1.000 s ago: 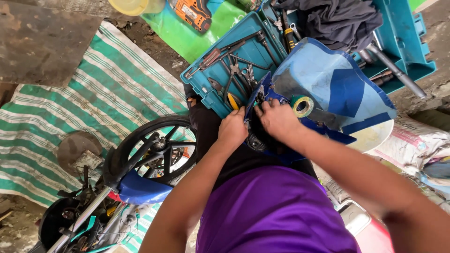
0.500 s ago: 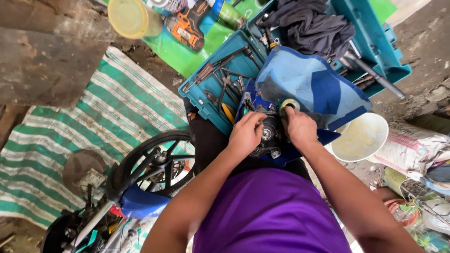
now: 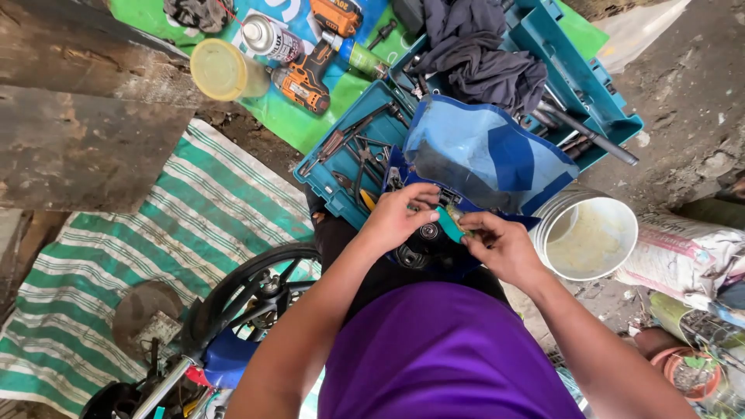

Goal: Repairing or assembling a motorcycle headlight fairing assembly, including internal component adjustment and wiring.

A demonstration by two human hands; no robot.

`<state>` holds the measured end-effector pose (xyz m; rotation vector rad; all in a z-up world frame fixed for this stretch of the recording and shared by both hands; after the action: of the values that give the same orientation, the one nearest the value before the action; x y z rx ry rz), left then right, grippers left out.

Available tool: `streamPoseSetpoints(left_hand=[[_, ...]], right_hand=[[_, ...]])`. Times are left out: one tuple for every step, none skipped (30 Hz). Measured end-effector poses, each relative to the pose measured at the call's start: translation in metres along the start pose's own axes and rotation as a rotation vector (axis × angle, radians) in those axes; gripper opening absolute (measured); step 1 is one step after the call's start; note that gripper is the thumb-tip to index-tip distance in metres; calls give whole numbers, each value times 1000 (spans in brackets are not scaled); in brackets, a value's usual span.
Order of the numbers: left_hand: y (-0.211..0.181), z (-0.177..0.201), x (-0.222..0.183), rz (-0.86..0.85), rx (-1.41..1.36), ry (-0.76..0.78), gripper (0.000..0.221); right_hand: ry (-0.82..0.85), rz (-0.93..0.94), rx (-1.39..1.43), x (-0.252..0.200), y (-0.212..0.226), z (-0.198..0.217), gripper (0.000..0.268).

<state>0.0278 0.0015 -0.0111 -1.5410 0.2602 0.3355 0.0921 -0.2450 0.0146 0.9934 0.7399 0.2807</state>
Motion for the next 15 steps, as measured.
streamPoseSetpoints(left_hand=[[1,-2,0,-5,6,0,49],[2,-4,1,2,57,-5,47],[4,-5,1,8,108,-12,45],[2,-5,0,3,115,-12,45],[2,-5,-2,16,118,-19,42],[1,-5,-3,29,122,-26,39],[-2,-3,-5,25,127,-25,39],[-4,-1,-8,37,145,-9,40],[-6,0,-10,51,163,8,40],[-12,1,-13,47,167,9,40],[-16,2,-16,65,172,5,42],[-20,3,-19,83,176,0,45],[-23,4,-21,82,177,1,45],[-26,6,-23,89,226,-4,48],[-29,8,-26,99,274,-11,51]], right_hand=[[-4,6,3,-2,-5,-1,39],[12,20,6,-3,-9,-3,38],[27,34,9,-5,-13,-5,38],[23,41,11,-5,-6,-5,38],[28,37,0,-6,1,-4,36],[33,33,-12,-7,8,-3,35],[28,38,-10,-7,10,-2,35],[45,84,6,-8,12,0,35],[63,130,22,-8,15,1,36],[59,134,24,-8,12,1,36],[94,142,26,-8,9,0,40],[130,151,29,-8,6,-2,44],[128,151,28,-12,15,-2,44],[150,128,-11,-15,23,-4,42],[174,104,-51,-18,30,-6,41]])
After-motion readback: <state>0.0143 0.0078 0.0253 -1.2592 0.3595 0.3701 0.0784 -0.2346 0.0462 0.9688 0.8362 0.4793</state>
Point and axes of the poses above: each hand's wrist, its own x-axis towards the middle knuckle, its own z-axis out of the back of the hand, y = z × x, the point moved 3 cm from there along x, towards the middle knuckle, and after that the axes turned 2 degrees about x, right-handed, at the moved point
